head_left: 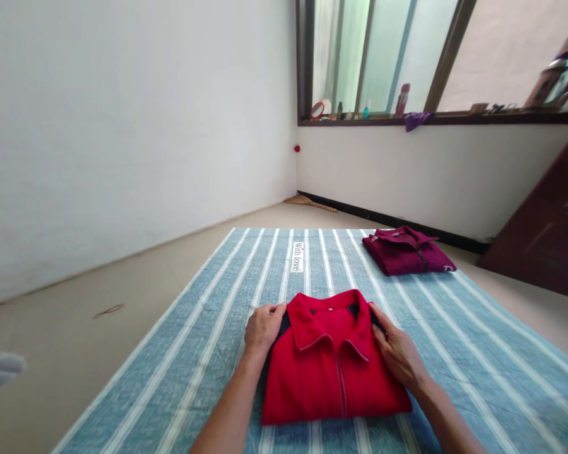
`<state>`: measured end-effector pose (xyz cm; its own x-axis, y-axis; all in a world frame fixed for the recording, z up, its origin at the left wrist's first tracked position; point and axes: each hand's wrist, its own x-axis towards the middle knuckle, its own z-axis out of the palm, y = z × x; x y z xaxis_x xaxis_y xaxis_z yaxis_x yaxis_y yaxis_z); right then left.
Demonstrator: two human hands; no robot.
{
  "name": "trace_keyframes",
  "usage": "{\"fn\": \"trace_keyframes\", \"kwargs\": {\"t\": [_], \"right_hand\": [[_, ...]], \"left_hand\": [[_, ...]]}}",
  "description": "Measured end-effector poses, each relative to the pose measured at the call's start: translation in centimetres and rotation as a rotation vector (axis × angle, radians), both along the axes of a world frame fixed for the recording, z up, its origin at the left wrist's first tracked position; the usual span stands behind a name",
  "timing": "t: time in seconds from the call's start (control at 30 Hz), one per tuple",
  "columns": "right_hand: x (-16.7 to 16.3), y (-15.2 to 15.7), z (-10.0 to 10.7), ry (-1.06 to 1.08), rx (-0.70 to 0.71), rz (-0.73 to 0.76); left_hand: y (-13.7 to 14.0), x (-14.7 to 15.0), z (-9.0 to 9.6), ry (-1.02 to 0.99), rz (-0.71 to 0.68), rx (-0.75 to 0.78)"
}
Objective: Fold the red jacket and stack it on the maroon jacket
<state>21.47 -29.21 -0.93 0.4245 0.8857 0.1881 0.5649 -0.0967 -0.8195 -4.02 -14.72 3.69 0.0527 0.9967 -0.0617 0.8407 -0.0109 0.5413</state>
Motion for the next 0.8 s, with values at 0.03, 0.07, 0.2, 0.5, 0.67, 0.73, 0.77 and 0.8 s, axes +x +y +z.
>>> {"fn": "trace_keyframes", "kwargs": {"t": [0.03,0.07,0.2,0.5,0.67,0.73,0.77,0.8], "right_hand": [[0.1,0.2,0.0,-0.003,-0.004,0.002],[0.2,0.3,0.0,-0.007,-0.010,0.004],[0.5,0.7,-0.3,-0.026,-0.043,0.002],[0.3,0.8,-0.1,-0.129,-0.115,-0.003],[0.0,0.8,0.4,-0.148,-0.107,0.010],[-0.1,0.7,0.4,-0.127,-0.087,0.009],[-0.1,0.7,0.4,-0.114,-0.078,0.000],[-0.2,0.7,0.3,-0.099,-0.068,-0.014]], "left_hand": [[0.0,0.0,-0.1,-0.003,0.002,0.001],[0.0,0.0,-0.3,-0.004,0.004,0.002],[-0.1,0.1,-0.5,-0.001,0.017,-0.003],[-0.3,0.4,-0.3,0.012,0.041,-0.018],[-0.1,0.4,0.0,-0.022,0.029,-0.022],[-0.1,0.3,0.3,-0.055,0.012,-0.029],[-0.2,0.1,0.5,-0.079,-0.001,-0.037],[-0.3,-0.1,0.7,-0.108,-0.014,-0.048]]}}
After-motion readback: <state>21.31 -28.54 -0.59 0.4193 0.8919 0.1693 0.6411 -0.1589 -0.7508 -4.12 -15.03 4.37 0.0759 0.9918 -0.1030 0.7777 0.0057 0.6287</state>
